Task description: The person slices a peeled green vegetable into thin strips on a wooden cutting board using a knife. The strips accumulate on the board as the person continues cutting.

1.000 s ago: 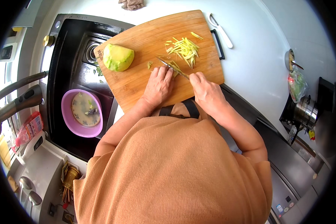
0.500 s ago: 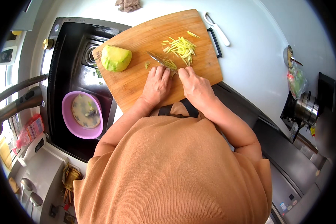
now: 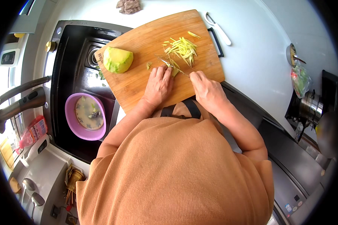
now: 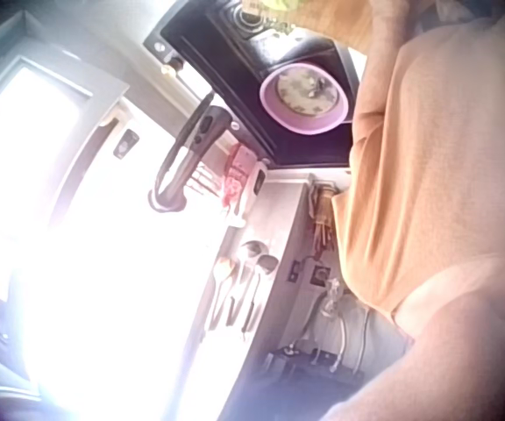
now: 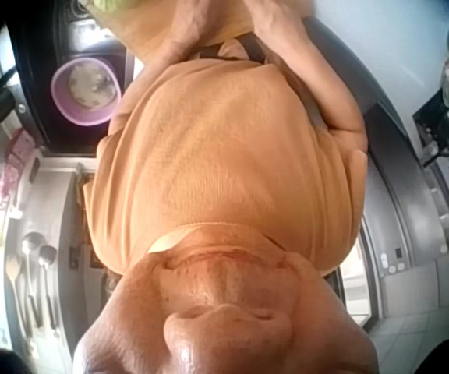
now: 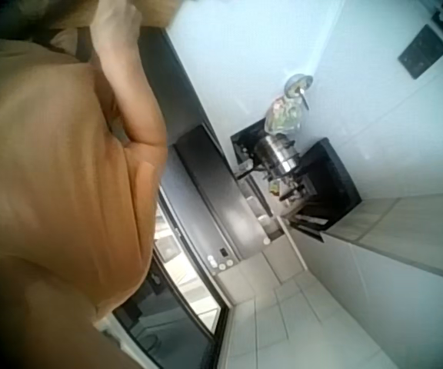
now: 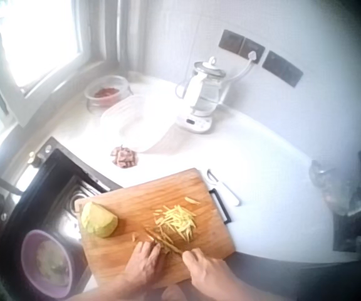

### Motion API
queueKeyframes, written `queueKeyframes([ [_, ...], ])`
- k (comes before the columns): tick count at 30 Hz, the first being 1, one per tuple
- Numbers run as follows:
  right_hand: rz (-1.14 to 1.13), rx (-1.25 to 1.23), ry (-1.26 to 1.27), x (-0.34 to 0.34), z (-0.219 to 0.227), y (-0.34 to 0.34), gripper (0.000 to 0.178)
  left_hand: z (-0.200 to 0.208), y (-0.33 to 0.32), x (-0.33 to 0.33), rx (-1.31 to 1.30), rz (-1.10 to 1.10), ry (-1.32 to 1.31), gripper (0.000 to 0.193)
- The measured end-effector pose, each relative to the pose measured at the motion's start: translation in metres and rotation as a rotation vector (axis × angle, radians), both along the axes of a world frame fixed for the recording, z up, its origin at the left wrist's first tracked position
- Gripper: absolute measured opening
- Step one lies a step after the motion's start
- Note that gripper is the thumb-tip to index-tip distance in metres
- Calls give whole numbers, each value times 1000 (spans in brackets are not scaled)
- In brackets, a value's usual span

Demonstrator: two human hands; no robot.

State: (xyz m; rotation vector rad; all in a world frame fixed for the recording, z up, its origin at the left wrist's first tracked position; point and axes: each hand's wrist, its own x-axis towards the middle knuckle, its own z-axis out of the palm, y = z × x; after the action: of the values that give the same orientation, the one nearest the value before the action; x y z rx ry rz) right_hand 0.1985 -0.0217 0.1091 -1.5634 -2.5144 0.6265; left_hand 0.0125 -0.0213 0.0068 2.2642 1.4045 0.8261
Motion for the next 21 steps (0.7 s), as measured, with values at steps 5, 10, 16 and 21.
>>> queueKeyframes([
  [5,26,-20,-24,4,6,0,21,0,-1,0,-42,-1,8,37],
  [10,33,-19,-3,0,3,3,22,2,0,-2,-44,-18,31,36],
  [16,12,-7,5,-9,-16,11,22,5,1,-1,5,-27,-6,34],
  [21,-27,33,81,-11,-23,11,22,0,1,0,-23,-15,-73,38],
])
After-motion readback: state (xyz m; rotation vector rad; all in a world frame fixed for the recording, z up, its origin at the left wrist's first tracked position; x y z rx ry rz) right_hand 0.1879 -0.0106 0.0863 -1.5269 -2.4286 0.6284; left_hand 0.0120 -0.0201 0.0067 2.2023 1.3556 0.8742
